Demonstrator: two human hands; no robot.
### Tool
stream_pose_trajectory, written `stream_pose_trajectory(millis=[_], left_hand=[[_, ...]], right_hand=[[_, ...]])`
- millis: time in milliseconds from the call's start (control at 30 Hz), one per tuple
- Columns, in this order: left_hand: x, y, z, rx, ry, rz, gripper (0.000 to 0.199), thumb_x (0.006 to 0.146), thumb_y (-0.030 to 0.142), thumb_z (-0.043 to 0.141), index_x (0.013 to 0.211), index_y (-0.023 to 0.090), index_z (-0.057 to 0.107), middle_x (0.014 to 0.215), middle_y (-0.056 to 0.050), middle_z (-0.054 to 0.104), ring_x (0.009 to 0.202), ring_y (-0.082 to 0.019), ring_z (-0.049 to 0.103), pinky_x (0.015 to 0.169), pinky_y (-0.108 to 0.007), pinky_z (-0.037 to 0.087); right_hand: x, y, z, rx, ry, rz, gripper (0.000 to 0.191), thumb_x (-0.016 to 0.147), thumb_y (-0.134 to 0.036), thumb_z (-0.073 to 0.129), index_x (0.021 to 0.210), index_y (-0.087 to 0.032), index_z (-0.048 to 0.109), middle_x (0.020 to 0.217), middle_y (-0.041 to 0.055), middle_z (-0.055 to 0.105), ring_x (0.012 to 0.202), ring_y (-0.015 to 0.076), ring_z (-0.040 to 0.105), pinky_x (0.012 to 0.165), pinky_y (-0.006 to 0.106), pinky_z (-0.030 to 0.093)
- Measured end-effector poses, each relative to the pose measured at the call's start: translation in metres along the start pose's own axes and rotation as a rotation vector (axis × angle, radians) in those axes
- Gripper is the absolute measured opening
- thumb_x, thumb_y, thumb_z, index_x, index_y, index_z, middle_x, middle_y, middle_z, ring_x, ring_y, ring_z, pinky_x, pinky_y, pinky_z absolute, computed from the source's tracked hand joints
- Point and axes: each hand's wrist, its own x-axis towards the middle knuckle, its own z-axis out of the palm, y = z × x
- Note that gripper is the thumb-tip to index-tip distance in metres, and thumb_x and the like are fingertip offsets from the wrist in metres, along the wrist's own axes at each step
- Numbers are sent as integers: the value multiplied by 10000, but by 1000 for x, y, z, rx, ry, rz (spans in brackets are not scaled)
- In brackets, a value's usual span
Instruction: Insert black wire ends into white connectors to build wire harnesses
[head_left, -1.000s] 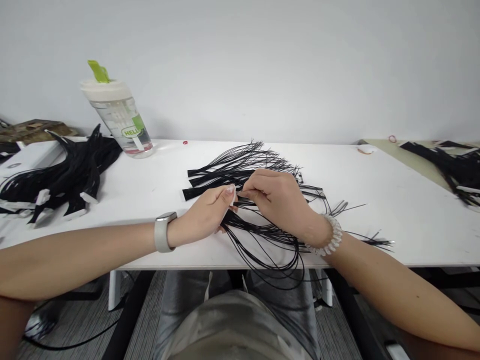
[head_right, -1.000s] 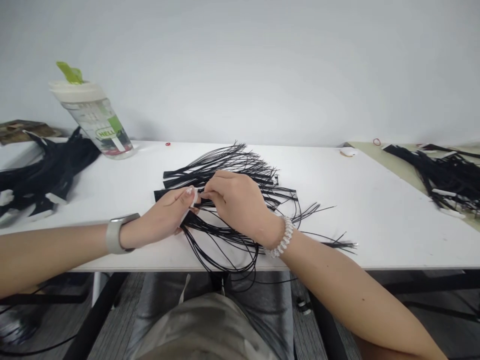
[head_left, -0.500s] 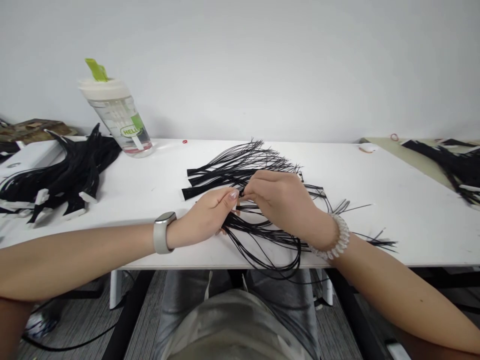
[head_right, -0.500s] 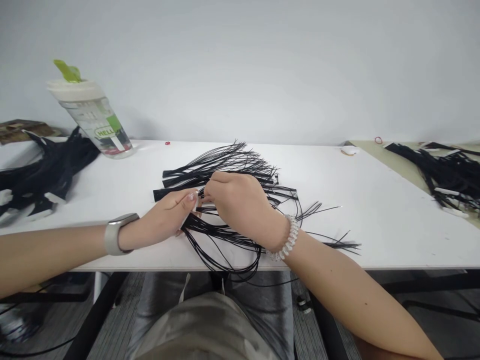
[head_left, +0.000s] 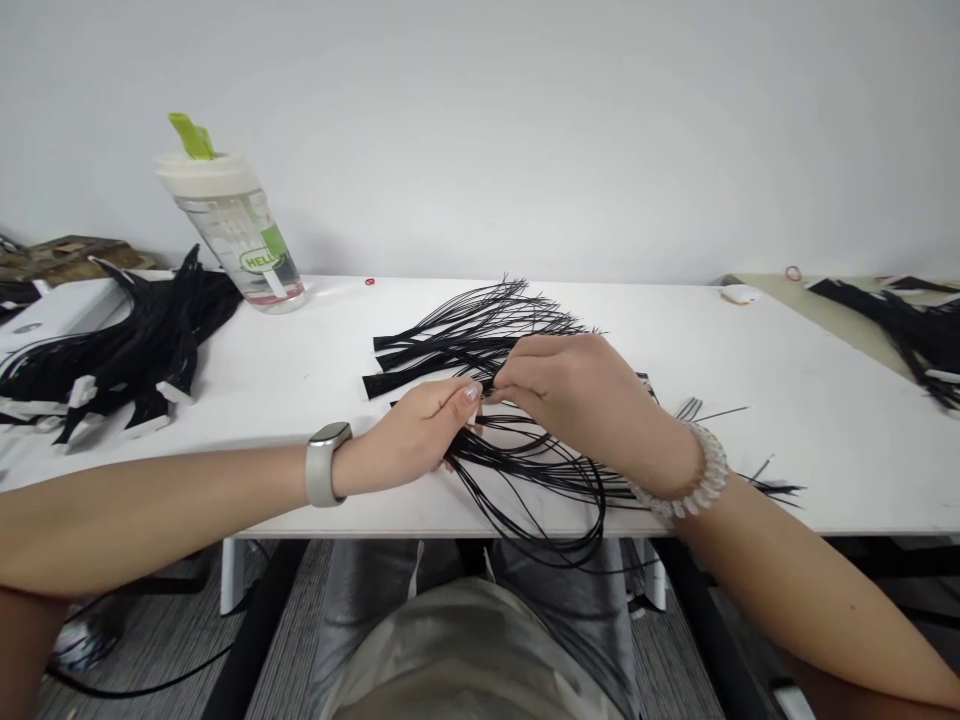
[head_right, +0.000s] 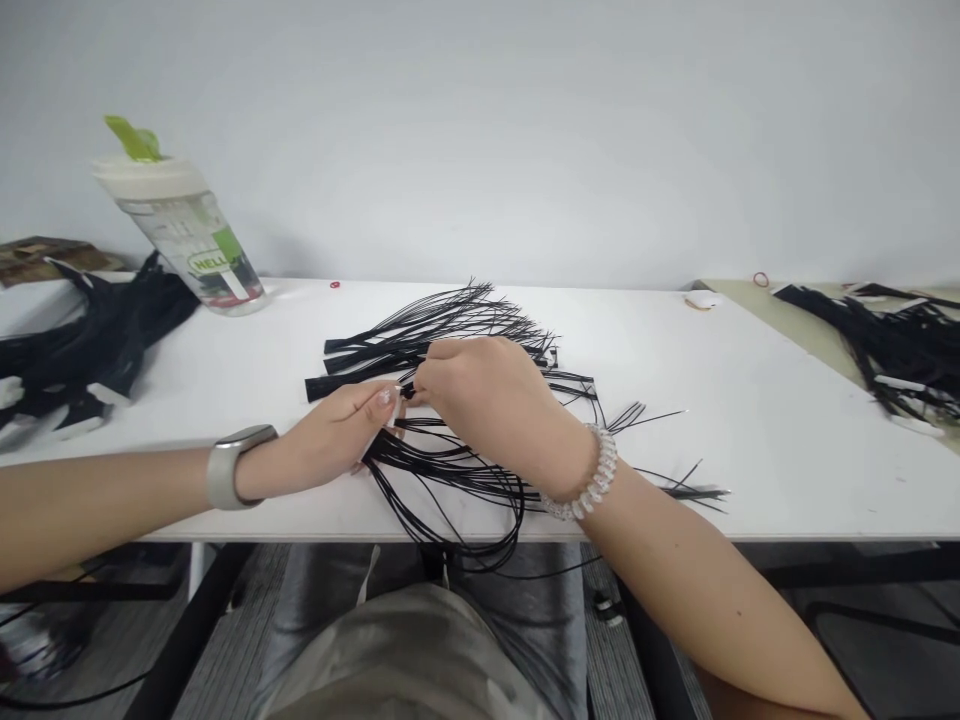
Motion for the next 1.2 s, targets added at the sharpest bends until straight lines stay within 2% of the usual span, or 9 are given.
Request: stream_pose_trajectory(millis=[267, 433, 667, 1000, 1200], left_hand=[[1, 3, 1, -32, 0, -63, 388, 857, 487, 290, 662, 168, 394, 645, 25, 508, 351, -33, 406, 305, -165, 352], [1, 5, 0, -39, 3, -103, 404, 850, 508, 278, 687, 166, 419, 664, 13, 520, 357, -41, 413, 303, -172, 361], [0, 3, -1, -26, 0, -73, 404, 853, 500, 279, 657, 165, 392, 667, 18, 511, 355, -32, 416, 312, -162, 361], [-1, 2, -2, -13, -11, -52, 387, 863, 478, 268, 663, 169, 388, 647, 23, 516, 344, -34, 417, 314, -162, 356], [0, 2, -3, 11, -30, -1, 387, 874, 457, 262, 645, 167, 378, 624, 30, 488, 376, -33, 413, 343, -163, 348]], right_hand=[[5, -7, -8, -69, -111, 68, 255, 817, -239, 513, 611, -129, 616, 610, 21, 528, 565, 81, 443, 546, 243, 316], [3, -2, -2, -28, -66, 57, 212, 815, -266, 526, 671, -135, 609, 628, 17, 544, 597, 88, 461, 565, 237, 322], [4, 4, 3, 95, 32, 8, 245, 808, -248, 525, 590, -146, 572, 573, -14, 538, 536, 63, 433, 533, 212, 309], [1, 6, 5, 178, 106, -39, 208, 801, -204, 516, 609, -157, 578, 575, -20, 549, 534, 57, 451, 526, 193, 324], [1, 6, 7, 177, 85, -33, 230, 801, -214, 520, 584, -150, 560, 553, -24, 548, 515, 52, 448, 519, 188, 323]])
